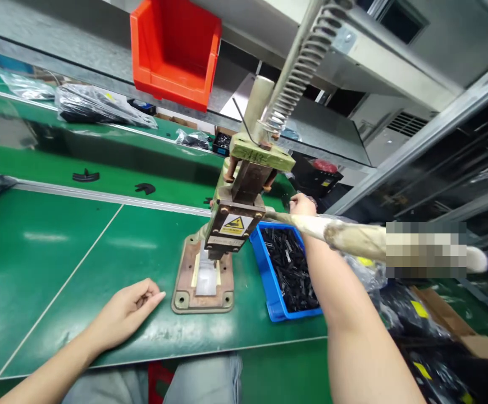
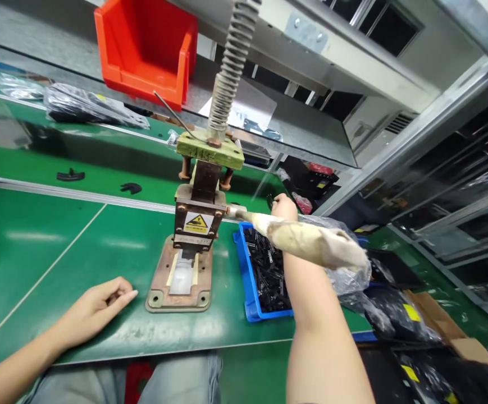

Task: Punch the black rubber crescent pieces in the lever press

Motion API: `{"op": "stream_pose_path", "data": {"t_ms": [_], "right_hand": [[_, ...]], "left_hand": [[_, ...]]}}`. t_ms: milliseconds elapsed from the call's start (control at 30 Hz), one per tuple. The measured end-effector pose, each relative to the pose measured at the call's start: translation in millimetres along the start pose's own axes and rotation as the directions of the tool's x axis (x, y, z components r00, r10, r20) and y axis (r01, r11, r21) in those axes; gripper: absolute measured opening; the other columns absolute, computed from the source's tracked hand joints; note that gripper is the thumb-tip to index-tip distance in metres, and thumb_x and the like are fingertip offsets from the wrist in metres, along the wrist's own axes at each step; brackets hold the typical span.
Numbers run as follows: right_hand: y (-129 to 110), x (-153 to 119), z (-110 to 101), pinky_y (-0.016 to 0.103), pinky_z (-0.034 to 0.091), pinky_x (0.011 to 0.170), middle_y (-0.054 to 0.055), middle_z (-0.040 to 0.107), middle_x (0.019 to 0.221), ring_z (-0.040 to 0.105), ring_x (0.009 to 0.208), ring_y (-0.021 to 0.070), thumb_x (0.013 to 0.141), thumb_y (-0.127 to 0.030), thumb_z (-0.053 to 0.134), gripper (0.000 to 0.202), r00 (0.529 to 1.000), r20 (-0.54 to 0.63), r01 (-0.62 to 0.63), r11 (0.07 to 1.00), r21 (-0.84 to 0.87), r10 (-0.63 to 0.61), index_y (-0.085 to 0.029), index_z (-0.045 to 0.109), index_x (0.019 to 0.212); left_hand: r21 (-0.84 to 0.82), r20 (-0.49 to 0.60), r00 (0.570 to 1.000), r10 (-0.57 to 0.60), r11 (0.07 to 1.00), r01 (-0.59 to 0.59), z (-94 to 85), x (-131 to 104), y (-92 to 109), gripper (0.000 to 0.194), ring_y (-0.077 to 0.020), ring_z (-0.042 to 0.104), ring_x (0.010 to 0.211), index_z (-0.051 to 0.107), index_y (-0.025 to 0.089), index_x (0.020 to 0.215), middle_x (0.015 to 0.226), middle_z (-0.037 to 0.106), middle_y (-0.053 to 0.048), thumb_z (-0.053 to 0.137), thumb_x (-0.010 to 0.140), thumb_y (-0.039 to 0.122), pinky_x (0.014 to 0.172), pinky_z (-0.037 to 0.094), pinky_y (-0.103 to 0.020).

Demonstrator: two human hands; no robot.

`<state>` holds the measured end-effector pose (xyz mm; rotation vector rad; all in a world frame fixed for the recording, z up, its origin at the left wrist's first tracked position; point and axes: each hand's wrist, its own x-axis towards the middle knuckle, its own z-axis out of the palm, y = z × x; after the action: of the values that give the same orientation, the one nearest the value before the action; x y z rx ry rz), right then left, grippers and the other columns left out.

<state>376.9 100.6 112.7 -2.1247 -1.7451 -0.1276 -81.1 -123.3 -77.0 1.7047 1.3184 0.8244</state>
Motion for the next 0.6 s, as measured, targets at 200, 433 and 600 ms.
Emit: {"op": "stream_pose_path", "data": {"t_ms": [200, 433, 600], "right_hand": [[17, 27, 21, 0.038, 0.047, 0.102, 0.013, 0.067, 0.124, 0.061, 0.106, 0.0155, 0.103, -0.037, 0.056, 0.041, 0.997, -0.01, -0.08, 0.996, -0.029, 0.08, -0.01, 0.057, 0.134], [21, -6, 26, 0.041, 0.058, 0.098, 0.009, 0.068, 0.121, 0.067, 0.106, 0.0182, 0.102, -0.049, 0.058, 0.043, 0.997, 0.04, -0.073, 0.997, 0.0, 0.073, -0.015, 0.062, 0.129], [20, -36, 8, 0.043, 0.06, 0.098, 0.009, 0.068, 0.126, 0.068, 0.11, 0.0198, 0.1, -0.045, 0.063, 0.039, 1.0, 0.006, 0.025, 0.999, 0.031, -0.025, -0.016, 0.064, 0.126]], "left_hand": [[0.038, 0.008, 1.0, 0.019, 0.999, -0.019, -3.2, 1, -4, 0.033, -0.0171, 0.059, 0.072, 0.066, 0.024, 0.085, 0.077, 0.063, 0.001, 0.059, 0.1, 0.052, 0.069, 0.048, -0.025], [0.005, -0.004, 1.0, 0.025, 1.0, -0.025, -3.5, 2, 2, 0.032, -0.0188, 0.059, 0.072, 0.066, 0.025, 0.084, 0.077, 0.063, 0.0, 0.059, 0.099, 0.052, 0.069, 0.049, -0.028], [-0.072, -0.016, 0.999, 0.029, 0.997, -0.03, -6.3, 4, 4, 0.027, -0.0217, 0.06, 0.073, 0.067, 0.027, 0.083, 0.076, 0.064, -0.001, 0.066, 0.094, 0.051, 0.069, 0.049, -0.031]]}}
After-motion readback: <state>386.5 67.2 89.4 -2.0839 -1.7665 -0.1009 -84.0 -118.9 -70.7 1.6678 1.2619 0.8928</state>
